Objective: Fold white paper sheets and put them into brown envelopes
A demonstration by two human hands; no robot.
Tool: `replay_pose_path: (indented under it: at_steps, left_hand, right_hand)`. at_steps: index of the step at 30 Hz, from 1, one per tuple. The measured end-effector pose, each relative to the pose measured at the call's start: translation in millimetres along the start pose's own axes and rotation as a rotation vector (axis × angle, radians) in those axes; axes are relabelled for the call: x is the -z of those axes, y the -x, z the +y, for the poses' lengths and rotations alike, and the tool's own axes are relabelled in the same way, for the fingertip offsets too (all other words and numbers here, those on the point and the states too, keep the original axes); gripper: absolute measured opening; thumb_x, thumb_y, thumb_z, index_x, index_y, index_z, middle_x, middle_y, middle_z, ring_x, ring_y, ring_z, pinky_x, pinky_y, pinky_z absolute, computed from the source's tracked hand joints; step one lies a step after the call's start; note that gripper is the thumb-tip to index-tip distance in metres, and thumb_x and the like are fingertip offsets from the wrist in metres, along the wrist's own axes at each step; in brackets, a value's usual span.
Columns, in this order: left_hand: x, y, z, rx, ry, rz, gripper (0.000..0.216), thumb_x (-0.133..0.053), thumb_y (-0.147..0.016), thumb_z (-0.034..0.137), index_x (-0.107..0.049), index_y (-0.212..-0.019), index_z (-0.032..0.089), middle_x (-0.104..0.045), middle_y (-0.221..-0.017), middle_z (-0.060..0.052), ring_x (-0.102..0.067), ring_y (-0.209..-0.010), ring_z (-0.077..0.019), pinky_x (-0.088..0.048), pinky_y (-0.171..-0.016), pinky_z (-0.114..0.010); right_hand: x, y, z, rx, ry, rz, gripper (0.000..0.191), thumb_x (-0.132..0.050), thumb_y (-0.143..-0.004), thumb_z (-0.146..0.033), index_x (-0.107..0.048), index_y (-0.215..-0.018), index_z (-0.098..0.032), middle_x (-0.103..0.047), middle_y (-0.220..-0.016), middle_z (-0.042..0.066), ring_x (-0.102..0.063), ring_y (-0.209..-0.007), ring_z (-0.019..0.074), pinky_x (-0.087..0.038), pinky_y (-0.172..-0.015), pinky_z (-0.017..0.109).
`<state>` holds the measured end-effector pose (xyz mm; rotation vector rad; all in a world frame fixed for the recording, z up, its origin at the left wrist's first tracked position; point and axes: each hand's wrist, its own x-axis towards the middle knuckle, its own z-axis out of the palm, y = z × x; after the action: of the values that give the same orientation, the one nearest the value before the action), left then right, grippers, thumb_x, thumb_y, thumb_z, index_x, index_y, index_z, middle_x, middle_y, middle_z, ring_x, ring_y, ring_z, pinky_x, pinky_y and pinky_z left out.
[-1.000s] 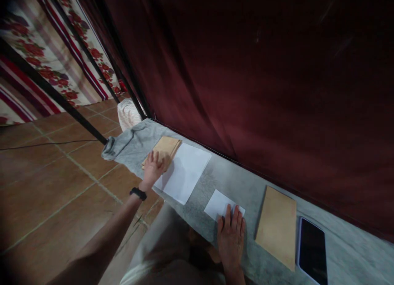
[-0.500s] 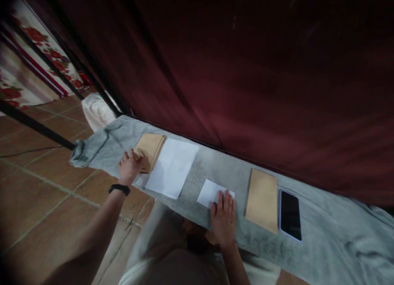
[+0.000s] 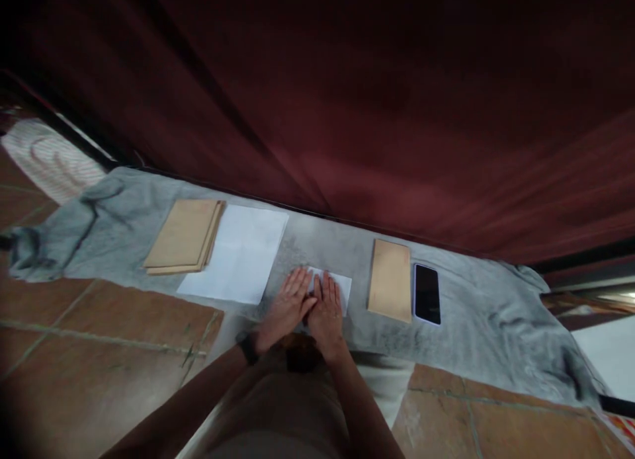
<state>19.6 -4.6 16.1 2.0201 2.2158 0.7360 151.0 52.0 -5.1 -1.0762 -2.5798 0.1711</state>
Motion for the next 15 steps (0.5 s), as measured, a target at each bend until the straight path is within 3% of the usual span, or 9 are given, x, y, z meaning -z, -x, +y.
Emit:
replay_pose_path:
  at_steps: [2,6,15]
  left_hand:
    - [-7,1,7,-0.068,-0.032,-0.079,0.062,-0.044,-0.103,0.047,-0.039,-0.153,0.011,-0.038,-0.162,-0.018,-0.027,-0.154,-0.0288,-0.026,-0.125,-0.051]
    - [-1,1,-5,-0.158,-0.073,-0.171,0.070,-0.046,-0.100,0.056,-0.039,-0.154,0.011,-0.033,-0.164,-0.018,-0.022,-0.156,-0.0291,-0.019,-0.127,-0.051]
    - [8,-7,-5,-0.316,-0.070,-0.277,0.060,-0.045,-0.103,0.043,-0.038,-0.155,0.015,-0.034,-0.164,-0.013,-0.023,-0.156,-0.0235,-0.015,-0.128,-0.043]
  right_hand:
    - [2,7,9,0.022,0.006,0.012,0.056,-0.037,-0.103,-0.021,-0.034,-0.158,-0.010,-0.031,-0.165,0.018,-0.028,-0.153,0.0277,-0.030,-0.122,0.051]
    - [6,20,26,0.025,0.005,0.027,0.055,-0.034,-0.106,-0.028,-0.031,-0.159,-0.012,-0.033,-0.164,0.018,-0.031,-0.151,0.0277,-0.032,-0.120,0.051]
    - [10,15,43,0.012,-0.075,0.040,0.053,-0.029,-0.106,-0.026,-0.036,-0.155,-0.008,-0.042,-0.158,0.022,-0.035,-0.149,0.0283,-0.034,-0.118,0.053]
